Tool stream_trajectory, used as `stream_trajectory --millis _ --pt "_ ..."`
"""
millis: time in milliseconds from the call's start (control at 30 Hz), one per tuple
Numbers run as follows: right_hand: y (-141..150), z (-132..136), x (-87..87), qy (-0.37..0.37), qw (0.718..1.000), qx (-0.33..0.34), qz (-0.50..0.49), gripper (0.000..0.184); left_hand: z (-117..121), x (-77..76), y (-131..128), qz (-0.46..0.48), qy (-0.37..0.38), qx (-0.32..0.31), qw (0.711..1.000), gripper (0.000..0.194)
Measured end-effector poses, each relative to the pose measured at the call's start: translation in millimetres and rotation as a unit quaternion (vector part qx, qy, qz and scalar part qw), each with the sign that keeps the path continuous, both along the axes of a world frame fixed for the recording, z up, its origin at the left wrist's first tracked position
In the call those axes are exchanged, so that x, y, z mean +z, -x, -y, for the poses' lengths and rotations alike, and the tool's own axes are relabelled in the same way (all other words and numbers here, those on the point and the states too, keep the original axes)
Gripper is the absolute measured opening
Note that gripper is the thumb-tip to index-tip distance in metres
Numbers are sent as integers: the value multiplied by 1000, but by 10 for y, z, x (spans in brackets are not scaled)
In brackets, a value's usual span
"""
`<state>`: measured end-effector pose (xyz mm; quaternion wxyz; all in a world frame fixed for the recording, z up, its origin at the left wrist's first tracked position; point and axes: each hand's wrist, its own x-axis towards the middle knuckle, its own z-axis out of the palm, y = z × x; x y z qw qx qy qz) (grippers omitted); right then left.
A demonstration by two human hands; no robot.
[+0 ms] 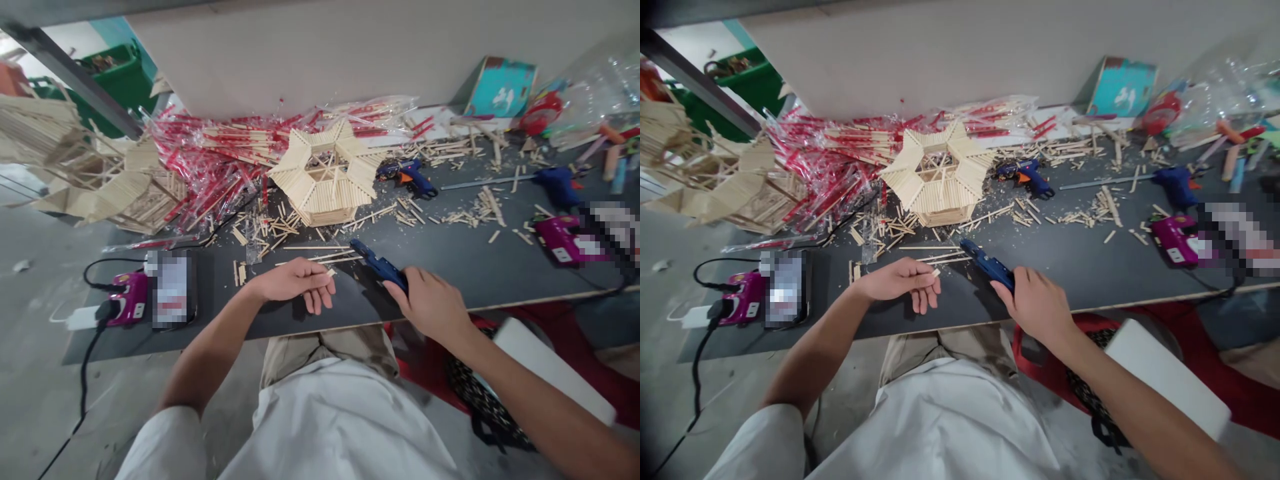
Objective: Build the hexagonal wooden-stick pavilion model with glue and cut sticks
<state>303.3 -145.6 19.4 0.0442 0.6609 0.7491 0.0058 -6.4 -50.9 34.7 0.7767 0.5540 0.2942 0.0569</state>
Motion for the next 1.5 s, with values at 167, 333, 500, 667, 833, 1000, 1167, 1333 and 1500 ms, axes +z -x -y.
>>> stream_trajectory --millis 167,333,500,667,833,1000,1167,1333,1500 --pt "-176 -6 -126 -85 994 -6 62 60 7 133 13 -22 -69 64 995 44" --pt "-186 -2 -185 -91 995 -8 44 77 -3 571 46 -67 -181 85 977 29" --pt "-159 -132 -93 -93 995 27 -4 84 -196 1064 46 -184 -379 104 901 23" --pt "-34 -594 521 -140 964 125 -187 47 -552 1335 63 -256 -517 178 797 21" --pt "256 -1372 1066 -169 911 284 -248 30 -842 1276 23 -200 -472 272 814 20" --pt "487 -2074 1031 -92 890 386 -225 33 -1029 1108 14 -139 -443 320 826 22" --pt "576 -2267 968 -57 882 380 -274 25 -1153 1012 40 -123 -461 309 823 11" --pt "551 -2272 997 -56 884 351 -303 22 -1207 981 7 -131 -480 321 806 12" --pt "474 -2280 979 -70 844 252 -468 23 -1256 955 -79 -124 -460 324 818 14"
